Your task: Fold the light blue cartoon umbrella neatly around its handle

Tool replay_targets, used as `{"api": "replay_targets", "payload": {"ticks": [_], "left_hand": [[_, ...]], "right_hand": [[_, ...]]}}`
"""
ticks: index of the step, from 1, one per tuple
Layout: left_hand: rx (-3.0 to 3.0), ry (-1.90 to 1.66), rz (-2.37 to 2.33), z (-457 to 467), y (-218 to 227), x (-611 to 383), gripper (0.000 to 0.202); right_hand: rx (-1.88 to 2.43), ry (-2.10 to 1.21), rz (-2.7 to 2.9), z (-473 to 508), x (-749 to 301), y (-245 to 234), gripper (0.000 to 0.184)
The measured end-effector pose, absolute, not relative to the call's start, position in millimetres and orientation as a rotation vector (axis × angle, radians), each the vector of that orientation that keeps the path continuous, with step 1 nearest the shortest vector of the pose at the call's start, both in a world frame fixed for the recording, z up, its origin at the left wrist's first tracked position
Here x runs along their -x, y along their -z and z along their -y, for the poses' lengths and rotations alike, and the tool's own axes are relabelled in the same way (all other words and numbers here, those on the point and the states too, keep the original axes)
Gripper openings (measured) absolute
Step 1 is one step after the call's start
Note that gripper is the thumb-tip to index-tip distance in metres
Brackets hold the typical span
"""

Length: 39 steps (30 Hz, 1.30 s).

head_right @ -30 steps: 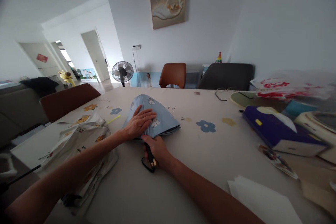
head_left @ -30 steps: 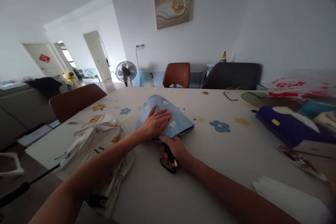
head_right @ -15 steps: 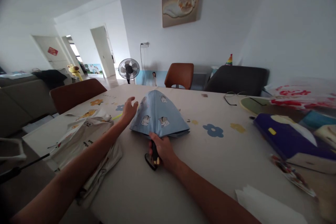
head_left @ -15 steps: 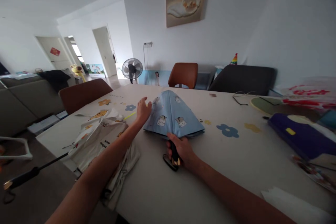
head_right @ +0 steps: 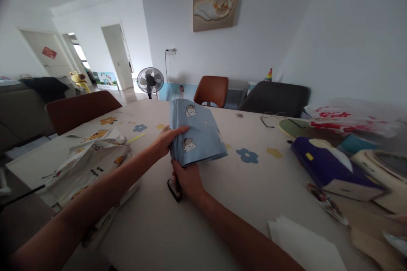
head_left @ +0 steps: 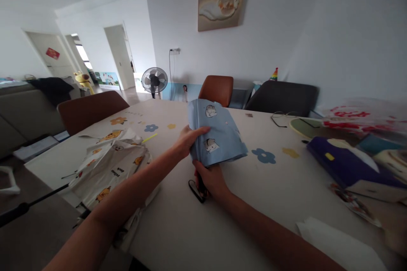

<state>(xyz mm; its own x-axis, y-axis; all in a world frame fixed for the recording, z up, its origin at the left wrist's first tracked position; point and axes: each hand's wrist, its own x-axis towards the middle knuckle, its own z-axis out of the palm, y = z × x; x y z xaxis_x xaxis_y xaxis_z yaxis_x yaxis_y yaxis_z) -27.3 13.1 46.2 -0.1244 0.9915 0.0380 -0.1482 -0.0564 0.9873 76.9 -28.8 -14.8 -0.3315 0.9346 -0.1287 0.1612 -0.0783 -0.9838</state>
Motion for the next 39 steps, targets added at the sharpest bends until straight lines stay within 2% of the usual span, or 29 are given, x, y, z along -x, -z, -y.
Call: {"api": "replay_targets", "payload": {"ticks": [6,10,15,20,22,27,33,36,39], "left_hand": [[-1.103,-1.628,-1.183,-17,-35,25,0.028],[-1.179,-1.661,-1.281,-17,-32,23,0.026],[-1.168,-1.637,-1.337,-14,-33,21,0.037],[-1.144,-1.656,-1.619,-17,-41,28,0.066],[-1.189,-1.731,-1.694,-15,-46,29,0.07],[-1.247,-1.622,-1.429,-7,-50,19,0.057],[-0.863,-1.531,-0.975,-16,-43,25,0.036],[-0.732,-1.553,-0.924,-20,-40,27,0.032],[-0.687,-1.623,-0.97,-20,-39,25,0.027]], "right_hand": [[1.166,-1.92,1.242,27,-81,10,0.02],[1.167,-1.99,1.23,27,-83,7,0.021],[1.242,-1.924,1.188,30,-82,7,0.025],[1.22,-1.829,1.199,32,-80,9,0.028],[1.235,-1.806,1.202,32,-79,9,0.028],[1.333,-1.601,1.397,30,-79,7,0.024],[1.395,-1.401,1.643,30,-82,-3,0.021],[1.352,-1.463,1.631,30,-82,-2,0.019],[1.264,-1.672,1.524,29,-82,1,0.017]]}}
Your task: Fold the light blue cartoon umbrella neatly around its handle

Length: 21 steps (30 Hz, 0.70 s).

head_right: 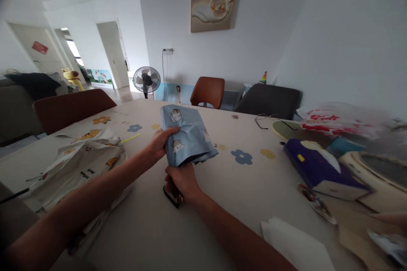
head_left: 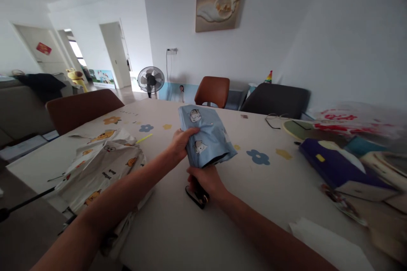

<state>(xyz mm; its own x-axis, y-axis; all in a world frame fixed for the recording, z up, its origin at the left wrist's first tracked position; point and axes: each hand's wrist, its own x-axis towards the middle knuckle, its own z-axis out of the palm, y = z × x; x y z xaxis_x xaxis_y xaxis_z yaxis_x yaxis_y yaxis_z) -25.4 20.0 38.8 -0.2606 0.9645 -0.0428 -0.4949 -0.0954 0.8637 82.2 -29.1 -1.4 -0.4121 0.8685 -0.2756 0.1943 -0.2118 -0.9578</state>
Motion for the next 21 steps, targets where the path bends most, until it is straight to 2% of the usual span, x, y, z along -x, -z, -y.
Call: {"api": "replay_targets", "payload": {"ticks": [5,8,12,17,21], "left_hand": [[-0.697,-1.631,-0.964,-17,-40,23,0.025],[-0.701,-1.591,-0.953,-18,-42,25,0.024],[-0.728,-1.505,-0.93,-21,-38,28,0.024],[-0.954,-1.377,-1.161,-29,-25,34,0.038],[-1.486,-1.69,-1.69,-30,-31,40,0.047]], "right_hand": [[1.223,-2.087,1.24,25,-86,-3,0.009],[1.17,-2.215,1.271,24,-90,-7,0.014],[1.161,-2.09,1.376,25,-90,-1,0.025],[1.207,-2.013,1.258,25,-85,5,0.024],[1.265,-2.014,1.085,23,-83,4,0.025]]}}
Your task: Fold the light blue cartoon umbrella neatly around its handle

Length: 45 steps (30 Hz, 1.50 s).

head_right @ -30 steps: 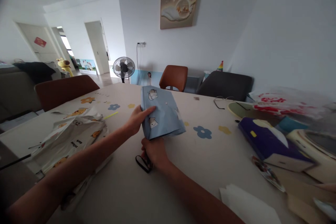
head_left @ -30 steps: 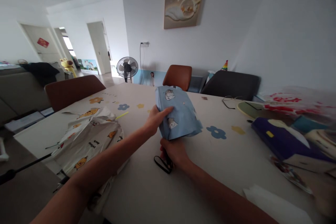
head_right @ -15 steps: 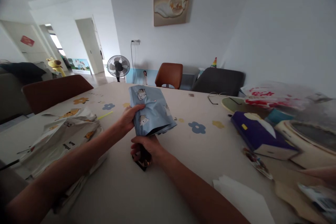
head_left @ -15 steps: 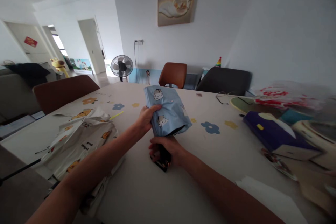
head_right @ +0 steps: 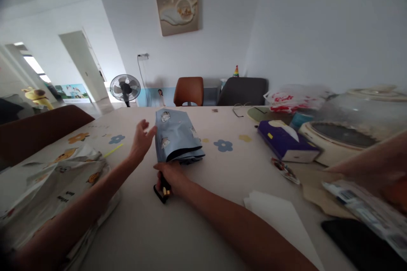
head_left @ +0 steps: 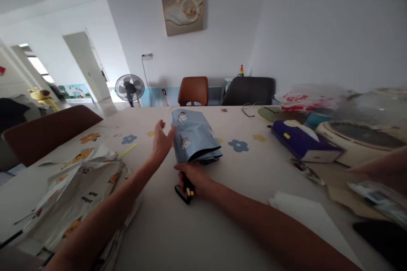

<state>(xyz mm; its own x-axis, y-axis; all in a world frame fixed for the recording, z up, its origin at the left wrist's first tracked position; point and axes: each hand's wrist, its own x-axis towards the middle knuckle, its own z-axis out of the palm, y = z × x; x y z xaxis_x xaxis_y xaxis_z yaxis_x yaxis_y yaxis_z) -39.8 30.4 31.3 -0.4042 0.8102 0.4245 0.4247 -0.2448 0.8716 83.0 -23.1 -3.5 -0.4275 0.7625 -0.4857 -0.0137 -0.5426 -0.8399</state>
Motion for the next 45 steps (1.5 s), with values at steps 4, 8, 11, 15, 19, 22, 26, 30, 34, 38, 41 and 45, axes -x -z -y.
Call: {"api": "replay_targets", "payload": {"ticks": [4,8,11,15,19,22,26,30,34,38,41,45], "left_hand": [[-2.256,-1.599,-1.592,-31,-59,28,0.031],[-2.801,-0.992,-1.274,-49,-81,-1,0.045],[-2.908,-0.576,-1.201,-72,-88,-18,0.052],[-2.796,-0.35,-1.22,-95,-93,-31,0.033],[-2.665,-0.365,-1.183,-101,-98,-36,0.021],[-2.759,-0.222,-1.236,-101,-105,-35,0.019],[-2.836,-0.395,-1.199,-96,-122,-24,0.021],[-2.857,-0.693,-1.182,-77,-145,-1,0.025],[-2.978,-0.851,-1.265,-47,-159,35,0.021],[-2.958,-0.931,-1.373,-24,-157,77,0.019],[-2.921,-0.959,-1.399,-15,-146,107,0.018],[-2.819,-0.947,-1.464,-9,-127,137,0.019]], "right_hand": [[1.224,-2.008,1.123,24,-82,5,0.026],[1.192,-1.994,1.179,25,-81,9,0.026],[1.184,-1.982,1.171,25,-80,10,0.027],[1.177,-1.961,1.231,25,-81,10,0.028],[1.186,-1.962,1.277,25,-81,12,0.027],[1.218,-1.979,1.26,24,-81,12,0.025],[1.229,-2.013,1.215,22,-81,10,0.025],[1.226,-2.06,1.181,20,-84,6,0.025],[1.254,-2.073,1.109,19,-86,3,0.022],[1.246,-2.069,1.128,20,-87,0,0.022],[1.258,-2.054,1.137,20,-87,2,0.023],[1.264,-2.041,1.173,18,-87,4,0.023]]}}
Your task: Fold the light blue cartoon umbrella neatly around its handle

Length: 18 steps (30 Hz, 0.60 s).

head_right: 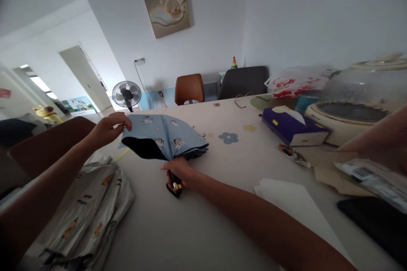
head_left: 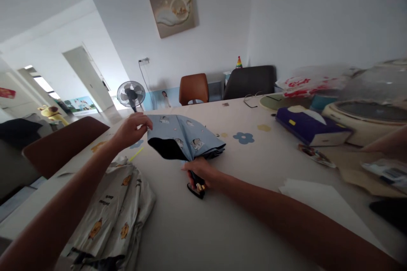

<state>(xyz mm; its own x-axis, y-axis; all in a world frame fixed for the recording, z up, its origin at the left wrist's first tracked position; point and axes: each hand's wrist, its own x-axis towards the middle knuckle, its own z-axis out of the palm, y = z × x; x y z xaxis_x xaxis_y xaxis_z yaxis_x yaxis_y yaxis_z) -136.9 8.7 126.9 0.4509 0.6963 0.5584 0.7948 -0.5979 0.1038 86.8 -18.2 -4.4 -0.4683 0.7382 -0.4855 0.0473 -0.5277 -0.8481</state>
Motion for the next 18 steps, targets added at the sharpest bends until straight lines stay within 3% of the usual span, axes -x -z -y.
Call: {"api": "replay_targets", "payload": {"ticks": [9,18], "left_hand": [[2.655,0.989,1.581,-8,-78,169,0.019],[2.694,1.487,2.023,-11,-33,191,0.015]], "right_hand": [[1.251,-2.064,1.154,16,-87,3,0.024],[1.18,-2.09,1.193,13,-89,5,0.03]]}}
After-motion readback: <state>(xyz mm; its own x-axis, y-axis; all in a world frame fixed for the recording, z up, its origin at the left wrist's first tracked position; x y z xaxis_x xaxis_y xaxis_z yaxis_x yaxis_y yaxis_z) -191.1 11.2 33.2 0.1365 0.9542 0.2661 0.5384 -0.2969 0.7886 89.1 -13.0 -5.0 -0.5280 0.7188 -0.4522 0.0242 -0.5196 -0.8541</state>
